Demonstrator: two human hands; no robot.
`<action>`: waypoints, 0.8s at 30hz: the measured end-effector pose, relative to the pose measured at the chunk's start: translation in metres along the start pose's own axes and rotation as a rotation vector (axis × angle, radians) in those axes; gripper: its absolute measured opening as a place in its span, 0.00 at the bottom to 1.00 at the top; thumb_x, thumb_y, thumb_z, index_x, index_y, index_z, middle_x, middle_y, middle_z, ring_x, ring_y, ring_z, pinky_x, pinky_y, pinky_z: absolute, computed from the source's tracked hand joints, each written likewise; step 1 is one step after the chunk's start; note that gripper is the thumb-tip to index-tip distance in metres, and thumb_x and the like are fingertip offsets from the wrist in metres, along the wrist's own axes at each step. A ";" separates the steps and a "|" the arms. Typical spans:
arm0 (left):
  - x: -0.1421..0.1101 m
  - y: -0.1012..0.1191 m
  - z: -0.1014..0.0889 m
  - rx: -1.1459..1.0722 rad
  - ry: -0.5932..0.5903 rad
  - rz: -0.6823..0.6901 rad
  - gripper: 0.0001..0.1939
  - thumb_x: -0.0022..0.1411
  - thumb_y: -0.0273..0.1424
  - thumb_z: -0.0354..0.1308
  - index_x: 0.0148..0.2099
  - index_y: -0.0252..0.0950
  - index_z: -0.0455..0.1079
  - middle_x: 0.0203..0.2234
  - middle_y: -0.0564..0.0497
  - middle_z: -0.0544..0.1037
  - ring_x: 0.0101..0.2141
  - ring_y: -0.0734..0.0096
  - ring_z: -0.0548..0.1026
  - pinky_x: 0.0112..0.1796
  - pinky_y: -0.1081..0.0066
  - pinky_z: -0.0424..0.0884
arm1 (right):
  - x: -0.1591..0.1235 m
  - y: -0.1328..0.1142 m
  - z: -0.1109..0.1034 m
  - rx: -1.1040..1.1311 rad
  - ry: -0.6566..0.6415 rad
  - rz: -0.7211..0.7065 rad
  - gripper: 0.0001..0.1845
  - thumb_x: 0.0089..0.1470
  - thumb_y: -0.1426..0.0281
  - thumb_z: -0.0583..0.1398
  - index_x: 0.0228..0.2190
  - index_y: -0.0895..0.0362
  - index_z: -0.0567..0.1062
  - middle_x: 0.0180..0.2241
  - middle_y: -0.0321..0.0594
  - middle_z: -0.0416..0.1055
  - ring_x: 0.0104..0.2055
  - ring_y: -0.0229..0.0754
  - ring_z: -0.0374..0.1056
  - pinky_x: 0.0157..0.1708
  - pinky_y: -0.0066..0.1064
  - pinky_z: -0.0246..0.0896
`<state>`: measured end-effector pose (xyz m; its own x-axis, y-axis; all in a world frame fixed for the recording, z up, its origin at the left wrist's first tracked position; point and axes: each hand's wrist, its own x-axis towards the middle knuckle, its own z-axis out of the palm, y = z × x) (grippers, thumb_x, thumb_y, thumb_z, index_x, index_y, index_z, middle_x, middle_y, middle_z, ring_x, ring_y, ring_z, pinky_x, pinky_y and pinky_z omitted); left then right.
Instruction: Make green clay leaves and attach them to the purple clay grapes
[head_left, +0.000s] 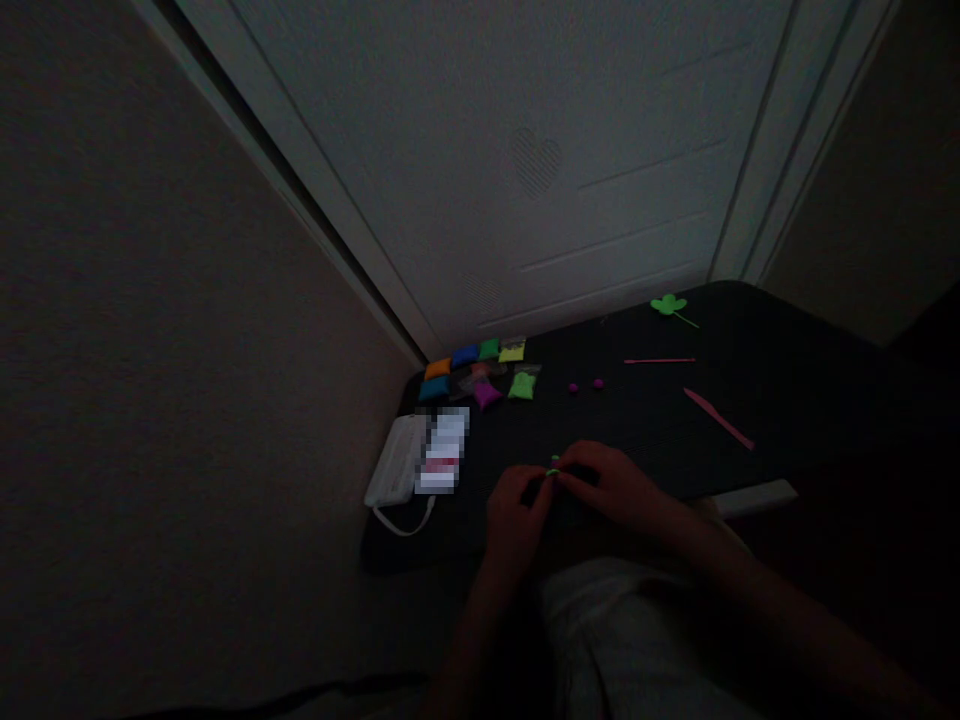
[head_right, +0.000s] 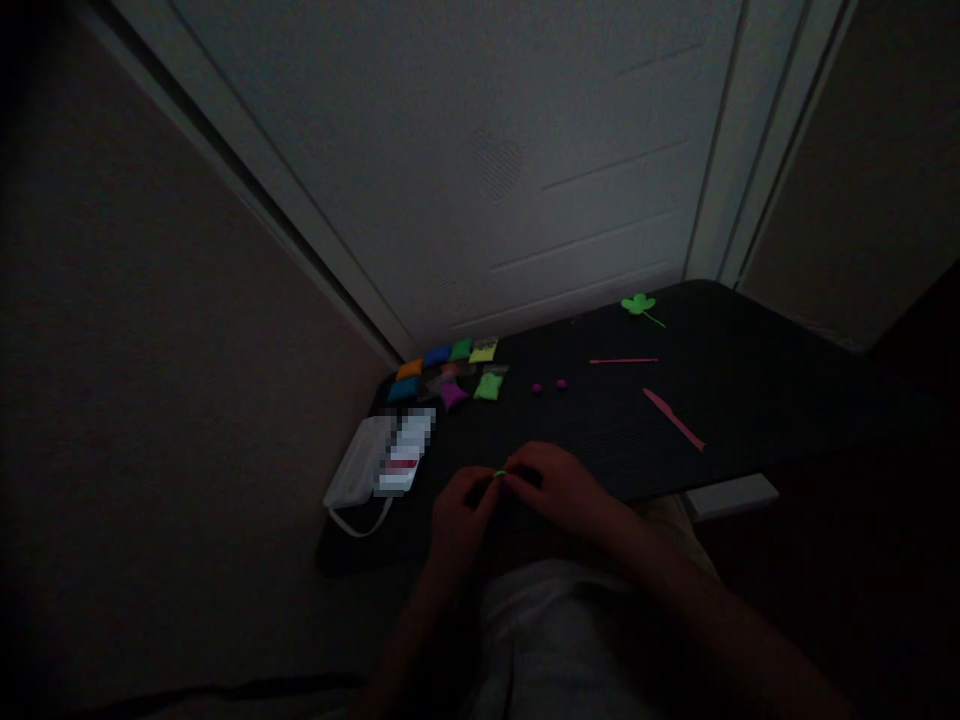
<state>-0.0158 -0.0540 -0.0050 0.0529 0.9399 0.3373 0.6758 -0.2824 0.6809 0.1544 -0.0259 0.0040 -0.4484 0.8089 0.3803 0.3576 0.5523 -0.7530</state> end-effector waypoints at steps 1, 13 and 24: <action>0.000 0.000 0.000 -0.002 -0.003 -0.007 0.08 0.57 0.35 0.53 0.36 0.37 0.70 0.31 0.50 0.75 0.34 0.69 0.73 0.35 0.68 0.69 | 0.000 0.000 0.000 0.003 0.002 -0.001 0.07 0.52 0.71 0.57 0.35 0.55 0.72 0.34 0.39 0.71 0.38 0.39 0.66 0.40 0.32 0.60; 0.000 0.001 -0.001 -0.024 0.001 -0.009 0.09 0.57 0.35 0.53 0.37 0.37 0.70 0.32 0.50 0.75 0.35 0.68 0.73 0.37 0.67 0.69 | 0.000 -0.001 -0.001 -0.002 0.008 -0.014 0.07 0.52 0.70 0.57 0.35 0.56 0.72 0.34 0.40 0.71 0.39 0.40 0.66 0.40 0.33 0.60; 0.000 0.001 -0.001 -0.026 0.010 -0.002 0.08 0.57 0.35 0.53 0.37 0.38 0.70 0.31 0.50 0.75 0.34 0.69 0.73 0.36 0.68 0.69 | 0.000 -0.001 0.000 -0.007 0.017 -0.016 0.07 0.51 0.70 0.57 0.35 0.55 0.72 0.34 0.40 0.71 0.38 0.40 0.66 0.40 0.34 0.60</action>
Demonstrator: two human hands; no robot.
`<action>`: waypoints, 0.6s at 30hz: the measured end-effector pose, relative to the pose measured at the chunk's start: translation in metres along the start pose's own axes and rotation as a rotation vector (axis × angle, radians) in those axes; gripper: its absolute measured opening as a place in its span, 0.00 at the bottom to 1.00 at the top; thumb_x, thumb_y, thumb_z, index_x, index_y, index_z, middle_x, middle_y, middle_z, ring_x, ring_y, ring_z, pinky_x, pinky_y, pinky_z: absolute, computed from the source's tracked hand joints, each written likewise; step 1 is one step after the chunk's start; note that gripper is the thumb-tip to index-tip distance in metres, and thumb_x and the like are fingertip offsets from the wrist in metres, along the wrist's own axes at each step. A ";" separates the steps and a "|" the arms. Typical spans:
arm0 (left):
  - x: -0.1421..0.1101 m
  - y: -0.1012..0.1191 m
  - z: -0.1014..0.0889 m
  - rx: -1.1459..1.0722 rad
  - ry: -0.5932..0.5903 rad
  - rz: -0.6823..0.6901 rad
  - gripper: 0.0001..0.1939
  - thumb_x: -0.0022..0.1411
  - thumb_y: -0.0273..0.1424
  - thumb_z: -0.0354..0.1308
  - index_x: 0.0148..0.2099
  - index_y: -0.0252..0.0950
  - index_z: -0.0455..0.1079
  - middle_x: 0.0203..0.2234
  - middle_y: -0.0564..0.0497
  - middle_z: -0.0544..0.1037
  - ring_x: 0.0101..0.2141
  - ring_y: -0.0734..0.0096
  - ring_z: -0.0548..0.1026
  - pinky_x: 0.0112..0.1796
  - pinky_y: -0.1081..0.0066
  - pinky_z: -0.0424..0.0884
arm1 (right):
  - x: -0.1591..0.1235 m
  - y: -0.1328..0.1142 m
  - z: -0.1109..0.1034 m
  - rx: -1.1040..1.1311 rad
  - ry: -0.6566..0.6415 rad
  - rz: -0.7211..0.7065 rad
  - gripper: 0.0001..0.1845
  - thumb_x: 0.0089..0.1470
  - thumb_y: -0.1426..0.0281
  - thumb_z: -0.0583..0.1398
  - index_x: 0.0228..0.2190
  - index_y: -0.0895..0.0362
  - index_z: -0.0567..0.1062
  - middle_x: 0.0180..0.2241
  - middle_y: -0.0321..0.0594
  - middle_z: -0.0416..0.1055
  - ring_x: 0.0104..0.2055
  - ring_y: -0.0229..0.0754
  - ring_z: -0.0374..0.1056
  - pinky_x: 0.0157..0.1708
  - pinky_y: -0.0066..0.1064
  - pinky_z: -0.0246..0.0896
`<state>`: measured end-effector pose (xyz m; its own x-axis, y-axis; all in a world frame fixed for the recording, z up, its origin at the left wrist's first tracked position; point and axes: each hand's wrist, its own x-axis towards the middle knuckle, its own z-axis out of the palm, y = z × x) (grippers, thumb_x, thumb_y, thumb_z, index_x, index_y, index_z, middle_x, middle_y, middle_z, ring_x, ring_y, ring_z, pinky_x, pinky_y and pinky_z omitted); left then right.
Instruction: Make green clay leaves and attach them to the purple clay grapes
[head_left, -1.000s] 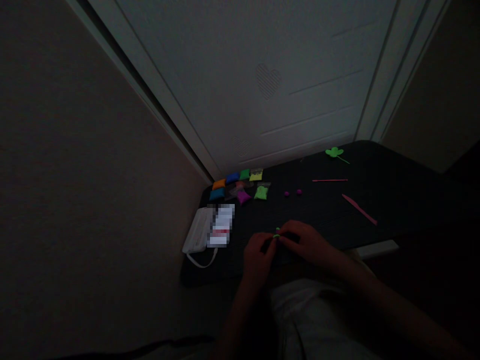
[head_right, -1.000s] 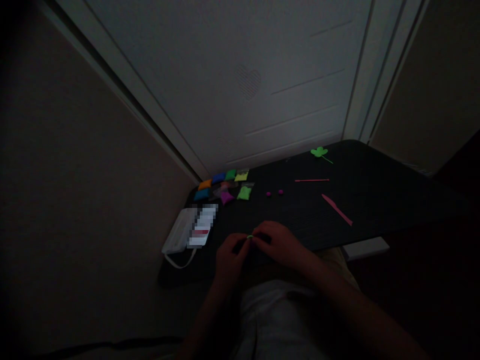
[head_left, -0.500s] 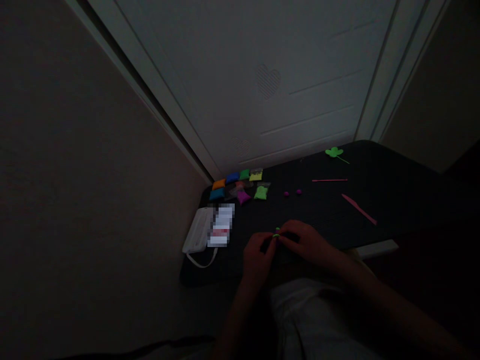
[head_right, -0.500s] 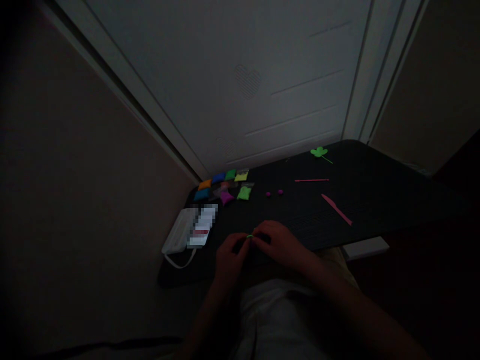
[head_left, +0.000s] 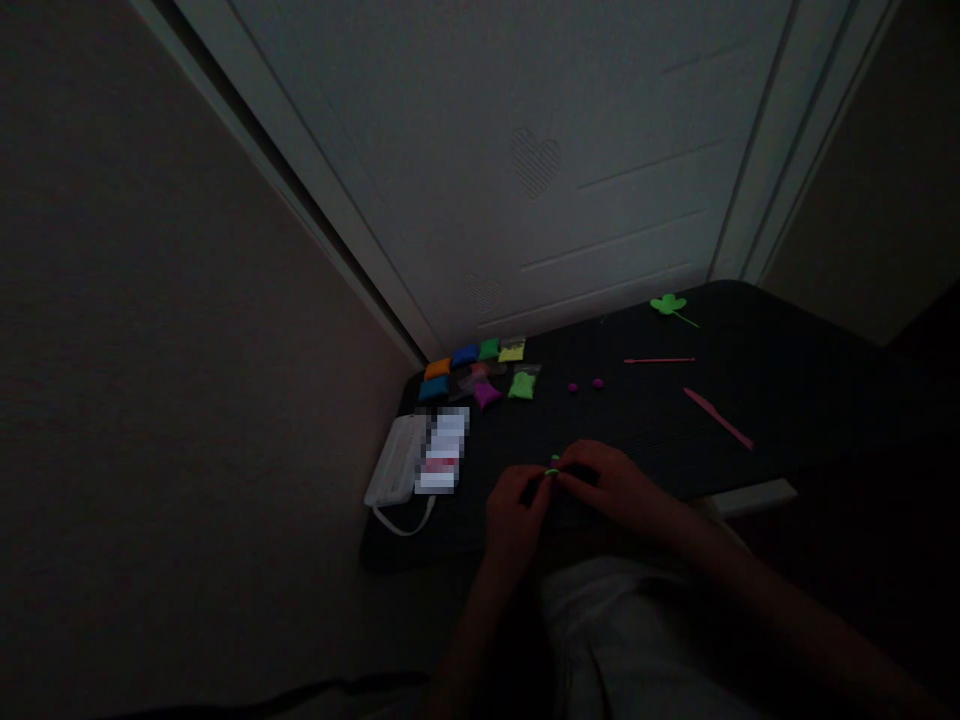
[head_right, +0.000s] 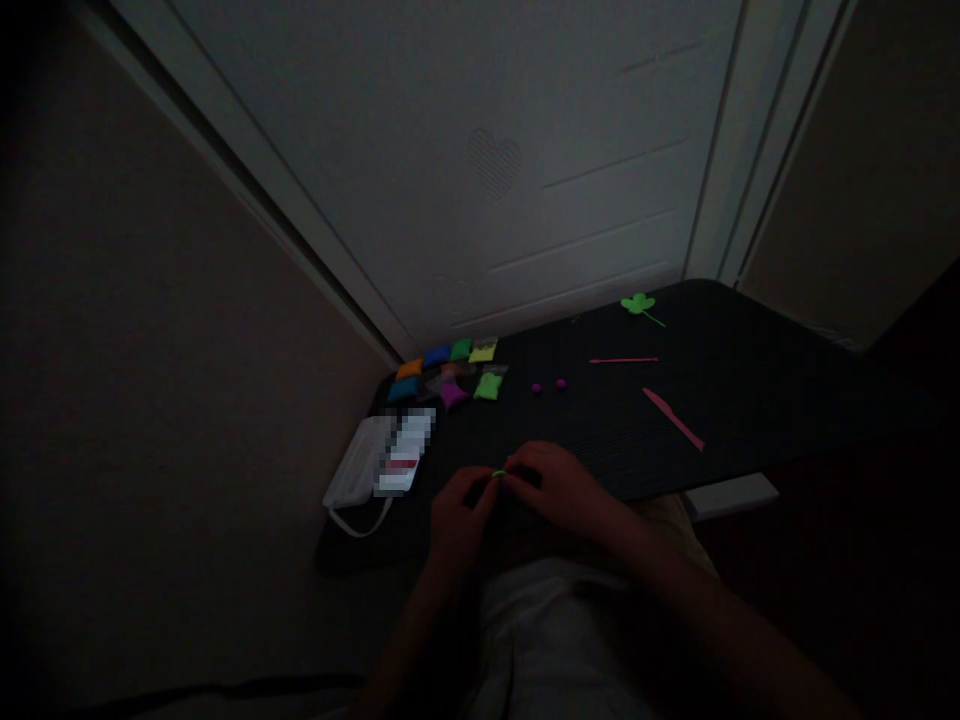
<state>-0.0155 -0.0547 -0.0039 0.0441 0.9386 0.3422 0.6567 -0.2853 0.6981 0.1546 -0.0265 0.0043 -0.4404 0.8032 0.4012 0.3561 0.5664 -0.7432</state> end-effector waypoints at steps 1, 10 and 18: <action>0.000 0.000 0.000 0.002 0.001 -0.004 0.08 0.57 0.35 0.53 0.36 0.38 0.70 0.31 0.50 0.75 0.34 0.69 0.73 0.36 0.68 0.69 | 0.000 0.000 0.000 -0.003 0.001 0.001 0.07 0.51 0.70 0.57 0.35 0.55 0.72 0.34 0.40 0.71 0.38 0.40 0.66 0.40 0.34 0.60; -0.001 -0.003 0.001 -0.013 -0.002 -0.015 0.09 0.57 0.35 0.53 0.38 0.37 0.69 0.32 0.49 0.75 0.34 0.68 0.73 0.37 0.66 0.69 | 0.000 0.002 0.001 -0.009 -0.009 0.008 0.07 0.52 0.70 0.57 0.34 0.55 0.72 0.35 0.40 0.71 0.39 0.40 0.66 0.40 0.34 0.60; 0.000 -0.002 0.000 -0.005 -0.001 -0.003 0.09 0.57 0.35 0.54 0.38 0.37 0.70 0.32 0.50 0.75 0.34 0.69 0.73 0.36 0.68 0.69 | 0.000 0.003 0.001 -0.005 -0.011 -0.008 0.07 0.52 0.70 0.57 0.35 0.56 0.72 0.34 0.40 0.70 0.38 0.40 0.65 0.40 0.33 0.60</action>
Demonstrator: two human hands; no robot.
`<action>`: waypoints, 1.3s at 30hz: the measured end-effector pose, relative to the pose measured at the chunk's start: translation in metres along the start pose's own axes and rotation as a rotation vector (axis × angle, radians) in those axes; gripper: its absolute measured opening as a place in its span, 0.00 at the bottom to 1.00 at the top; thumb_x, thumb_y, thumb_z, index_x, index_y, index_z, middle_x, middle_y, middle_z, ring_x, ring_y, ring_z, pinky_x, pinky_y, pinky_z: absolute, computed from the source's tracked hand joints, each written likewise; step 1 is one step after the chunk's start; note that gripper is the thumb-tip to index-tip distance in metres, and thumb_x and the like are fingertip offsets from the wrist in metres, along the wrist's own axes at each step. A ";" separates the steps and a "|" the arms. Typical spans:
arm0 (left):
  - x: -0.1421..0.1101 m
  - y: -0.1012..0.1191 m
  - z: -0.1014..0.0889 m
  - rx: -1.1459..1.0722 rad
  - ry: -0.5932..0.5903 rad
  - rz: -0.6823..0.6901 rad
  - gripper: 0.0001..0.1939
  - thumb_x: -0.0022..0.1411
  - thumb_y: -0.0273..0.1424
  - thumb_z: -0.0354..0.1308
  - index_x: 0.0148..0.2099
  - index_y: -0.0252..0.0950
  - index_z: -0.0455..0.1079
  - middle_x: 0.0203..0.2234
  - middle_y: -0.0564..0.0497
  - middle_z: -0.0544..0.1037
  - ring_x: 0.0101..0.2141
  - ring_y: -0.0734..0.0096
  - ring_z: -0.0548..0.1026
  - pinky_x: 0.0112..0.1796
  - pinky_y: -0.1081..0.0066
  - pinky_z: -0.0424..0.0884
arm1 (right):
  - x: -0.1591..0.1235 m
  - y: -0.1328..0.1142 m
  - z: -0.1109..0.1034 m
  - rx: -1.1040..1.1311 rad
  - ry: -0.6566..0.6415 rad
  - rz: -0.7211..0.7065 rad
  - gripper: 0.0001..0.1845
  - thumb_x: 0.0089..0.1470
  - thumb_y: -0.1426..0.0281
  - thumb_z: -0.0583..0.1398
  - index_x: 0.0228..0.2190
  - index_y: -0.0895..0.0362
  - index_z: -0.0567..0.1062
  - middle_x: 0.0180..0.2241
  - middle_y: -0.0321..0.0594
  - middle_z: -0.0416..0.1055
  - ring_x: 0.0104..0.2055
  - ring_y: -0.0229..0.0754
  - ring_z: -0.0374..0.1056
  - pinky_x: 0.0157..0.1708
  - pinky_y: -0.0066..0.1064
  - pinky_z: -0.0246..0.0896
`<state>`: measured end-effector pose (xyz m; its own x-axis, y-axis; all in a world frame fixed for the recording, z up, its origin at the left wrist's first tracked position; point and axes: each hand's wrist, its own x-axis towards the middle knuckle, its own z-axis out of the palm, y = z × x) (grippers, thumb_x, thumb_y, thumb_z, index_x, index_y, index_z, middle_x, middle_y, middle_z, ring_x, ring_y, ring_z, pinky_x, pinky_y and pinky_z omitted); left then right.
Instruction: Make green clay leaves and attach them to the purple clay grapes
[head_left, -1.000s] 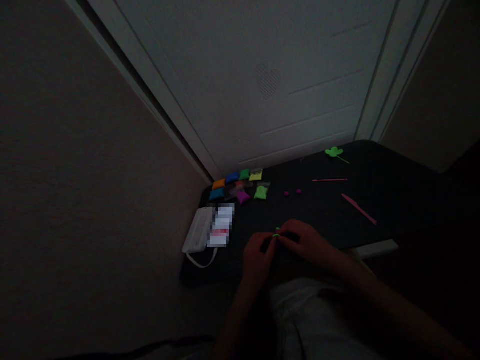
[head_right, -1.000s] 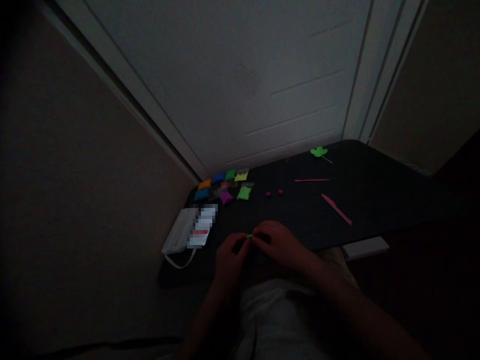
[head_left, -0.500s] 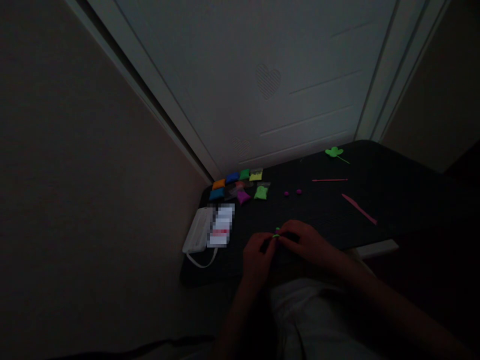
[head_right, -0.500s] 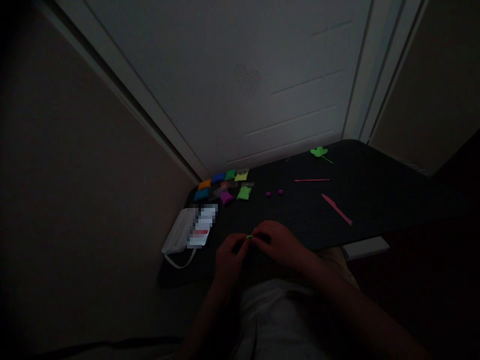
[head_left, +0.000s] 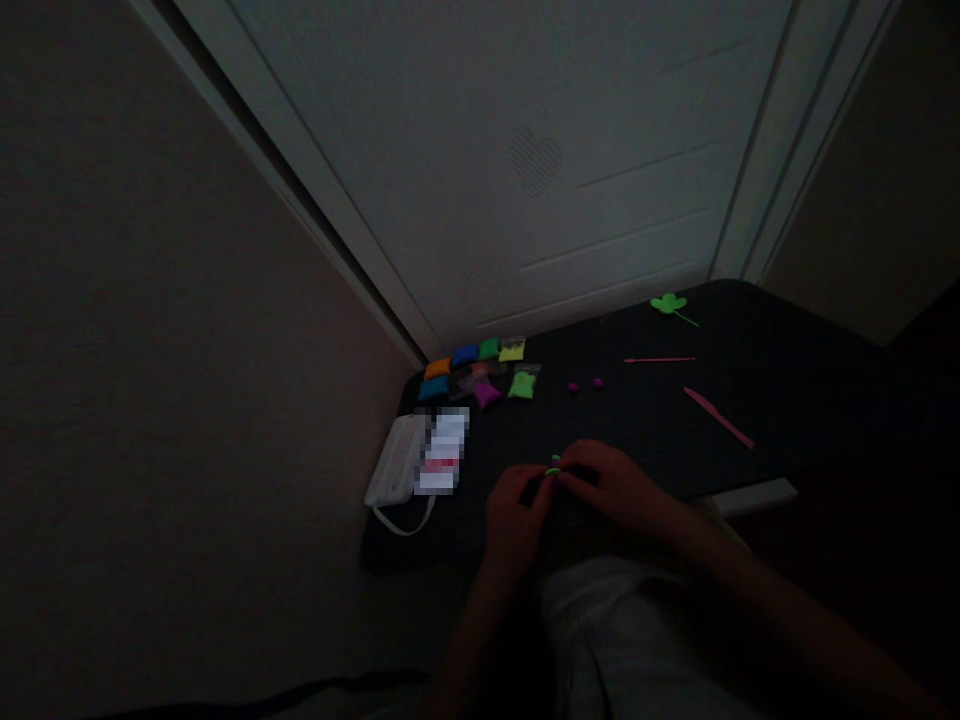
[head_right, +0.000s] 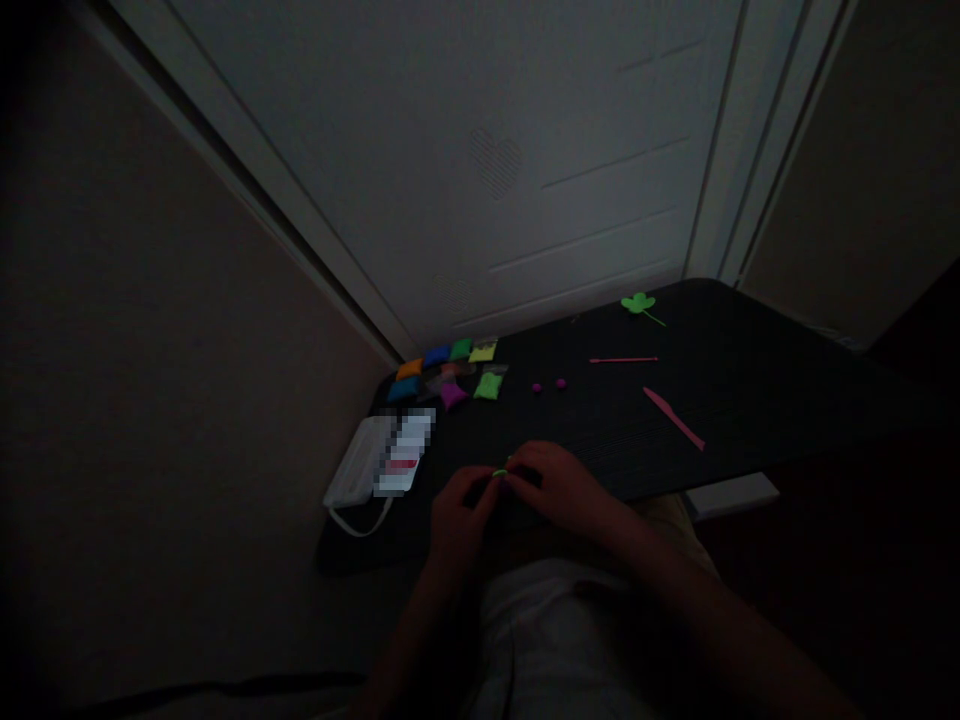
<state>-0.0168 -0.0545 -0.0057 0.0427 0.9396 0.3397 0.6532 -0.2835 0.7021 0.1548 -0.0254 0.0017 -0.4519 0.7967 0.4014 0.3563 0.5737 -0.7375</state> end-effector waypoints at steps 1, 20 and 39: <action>0.000 0.000 0.000 -0.001 0.000 0.003 0.08 0.57 0.35 0.54 0.37 0.37 0.70 0.32 0.50 0.75 0.34 0.69 0.73 0.36 0.68 0.69 | 0.000 0.000 0.000 -0.002 -0.003 -0.001 0.07 0.52 0.71 0.57 0.34 0.56 0.72 0.34 0.40 0.71 0.38 0.40 0.65 0.40 0.33 0.60; 0.000 0.000 0.001 -0.044 0.008 0.005 0.08 0.57 0.34 0.54 0.38 0.37 0.70 0.33 0.50 0.75 0.35 0.69 0.73 0.37 0.68 0.68 | 0.000 -0.001 -0.001 -0.015 0.003 -0.010 0.07 0.52 0.70 0.57 0.33 0.57 0.73 0.33 0.40 0.71 0.38 0.39 0.66 0.40 0.32 0.59; 0.025 -0.001 0.000 -0.534 0.196 -0.424 0.12 0.50 0.36 0.59 0.37 0.36 0.70 0.29 0.53 0.73 0.31 0.73 0.70 0.34 0.74 0.64 | 0.004 -0.001 0.004 -0.242 0.079 0.087 0.19 0.48 0.62 0.60 0.42 0.55 0.68 0.42 0.41 0.69 0.46 0.45 0.63 0.46 0.39 0.53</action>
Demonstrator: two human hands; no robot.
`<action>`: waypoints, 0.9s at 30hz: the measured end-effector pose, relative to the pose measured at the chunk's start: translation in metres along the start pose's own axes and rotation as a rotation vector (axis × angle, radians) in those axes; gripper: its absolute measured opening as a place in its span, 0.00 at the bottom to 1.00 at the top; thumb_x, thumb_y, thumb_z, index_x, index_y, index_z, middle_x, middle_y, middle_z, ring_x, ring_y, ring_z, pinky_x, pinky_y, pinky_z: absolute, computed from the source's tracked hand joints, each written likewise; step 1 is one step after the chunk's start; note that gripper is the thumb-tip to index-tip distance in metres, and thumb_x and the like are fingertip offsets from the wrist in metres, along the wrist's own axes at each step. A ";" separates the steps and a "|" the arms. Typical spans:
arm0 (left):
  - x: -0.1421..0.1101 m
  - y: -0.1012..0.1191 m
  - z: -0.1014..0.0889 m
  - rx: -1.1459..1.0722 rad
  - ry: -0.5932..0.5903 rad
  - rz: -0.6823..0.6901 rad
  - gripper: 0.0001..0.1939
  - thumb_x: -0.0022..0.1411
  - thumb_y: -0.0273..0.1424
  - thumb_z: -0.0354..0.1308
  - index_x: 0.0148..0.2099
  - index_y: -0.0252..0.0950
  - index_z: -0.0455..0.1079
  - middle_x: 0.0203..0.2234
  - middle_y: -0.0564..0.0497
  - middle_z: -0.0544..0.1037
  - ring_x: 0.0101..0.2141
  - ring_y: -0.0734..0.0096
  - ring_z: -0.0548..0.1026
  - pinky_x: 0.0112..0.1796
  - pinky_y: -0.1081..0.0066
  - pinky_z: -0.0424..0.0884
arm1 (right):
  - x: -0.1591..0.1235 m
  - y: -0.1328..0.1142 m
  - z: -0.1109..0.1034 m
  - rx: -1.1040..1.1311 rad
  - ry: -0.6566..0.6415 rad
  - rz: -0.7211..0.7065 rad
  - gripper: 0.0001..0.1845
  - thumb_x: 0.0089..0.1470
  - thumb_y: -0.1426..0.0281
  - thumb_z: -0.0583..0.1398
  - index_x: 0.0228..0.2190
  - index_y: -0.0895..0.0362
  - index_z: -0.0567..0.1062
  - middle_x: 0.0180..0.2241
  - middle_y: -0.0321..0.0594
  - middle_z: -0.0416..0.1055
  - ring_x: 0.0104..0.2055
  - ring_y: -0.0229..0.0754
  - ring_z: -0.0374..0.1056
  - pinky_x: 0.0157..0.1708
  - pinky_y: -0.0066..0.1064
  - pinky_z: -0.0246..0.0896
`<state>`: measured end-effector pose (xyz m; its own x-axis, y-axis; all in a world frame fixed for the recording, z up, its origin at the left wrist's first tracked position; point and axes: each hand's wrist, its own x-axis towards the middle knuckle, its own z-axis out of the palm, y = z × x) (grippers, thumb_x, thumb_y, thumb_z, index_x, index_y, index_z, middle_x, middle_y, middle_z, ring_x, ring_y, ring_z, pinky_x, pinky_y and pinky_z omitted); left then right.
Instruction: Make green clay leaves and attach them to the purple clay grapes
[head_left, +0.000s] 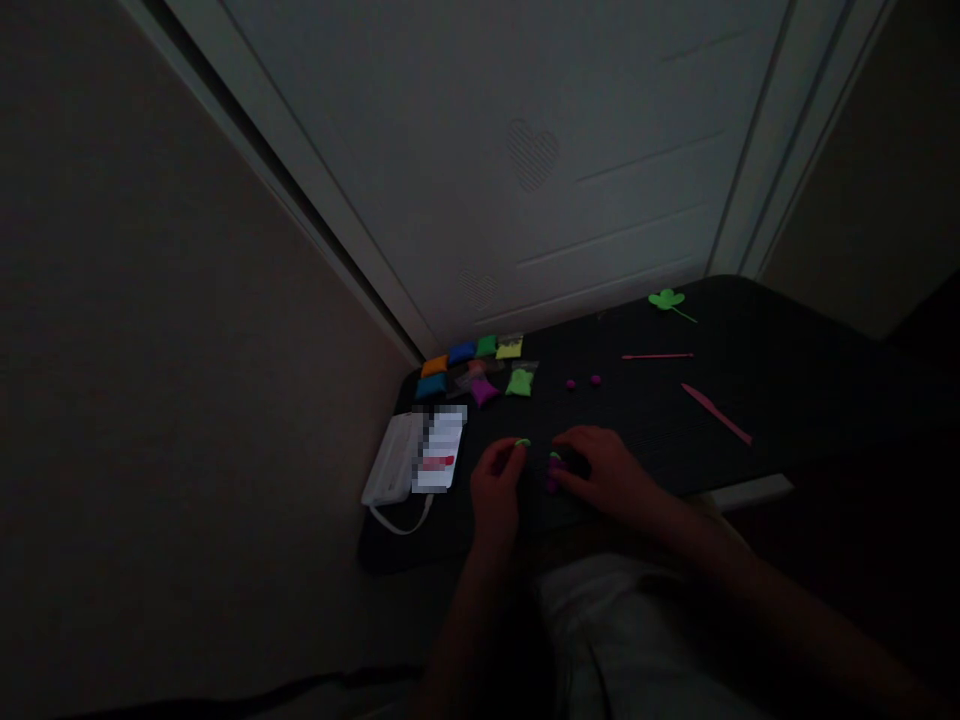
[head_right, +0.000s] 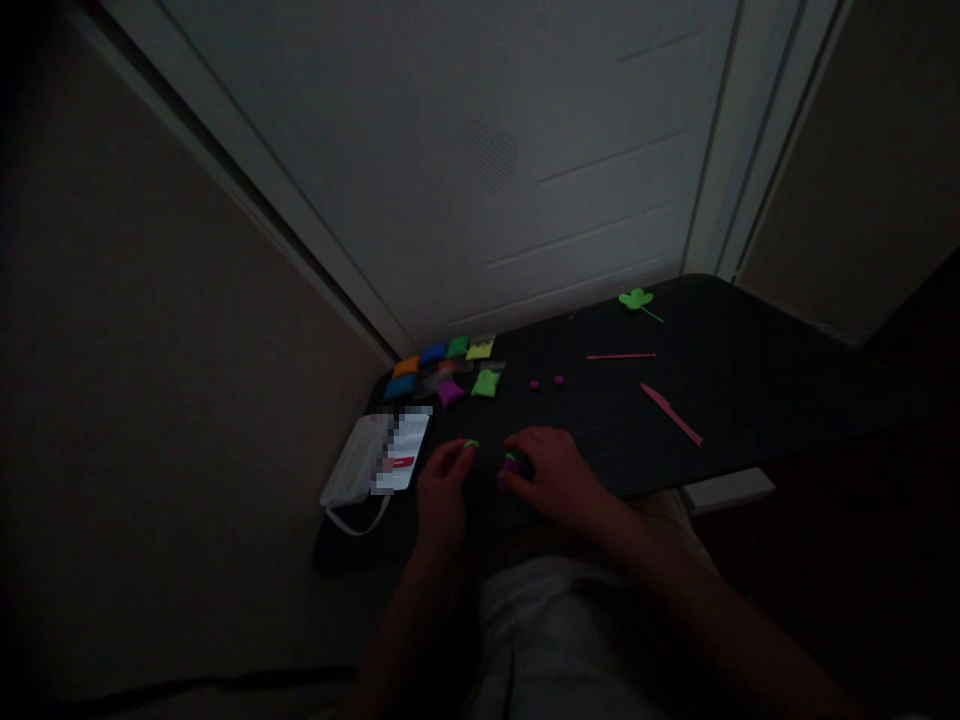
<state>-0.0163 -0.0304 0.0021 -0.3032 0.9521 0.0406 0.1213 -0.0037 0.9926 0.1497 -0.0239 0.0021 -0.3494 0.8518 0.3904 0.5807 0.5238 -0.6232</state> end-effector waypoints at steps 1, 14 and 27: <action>0.001 -0.002 -0.001 -0.028 0.011 -0.016 0.13 0.50 0.37 0.59 0.37 0.36 0.70 0.28 0.53 0.73 0.31 0.74 0.70 0.34 0.74 0.64 | 0.000 -0.001 0.001 -0.027 -0.012 0.000 0.23 0.46 0.60 0.60 0.44 0.55 0.67 0.43 0.42 0.69 0.47 0.47 0.62 0.47 0.40 0.52; 0.001 -0.007 0.000 -0.179 0.023 -0.044 0.12 0.49 0.35 0.60 0.36 0.35 0.70 0.25 0.54 0.72 0.28 0.77 0.69 0.32 0.76 0.64 | -0.002 -0.006 0.005 -0.211 -0.095 -0.019 0.42 0.38 0.53 0.62 0.53 0.55 0.58 0.45 0.46 0.67 0.49 0.52 0.59 0.50 0.46 0.45; 0.000 -0.004 -0.001 -0.145 0.007 -0.038 0.13 0.49 0.35 0.59 0.37 0.34 0.69 0.27 0.53 0.72 0.29 0.75 0.69 0.33 0.74 0.65 | -0.002 -0.005 0.002 -0.167 -0.112 -0.033 0.37 0.42 0.59 0.62 0.53 0.56 0.58 0.45 0.45 0.67 0.49 0.50 0.59 0.50 0.44 0.47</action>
<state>-0.0181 -0.0309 -0.0017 -0.3119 0.9501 0.0033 -0.0275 -0.0125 0.9995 0.1455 -0.0282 0.0031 -0.4439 0.8350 0.3252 0.6782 0.5503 -0.4870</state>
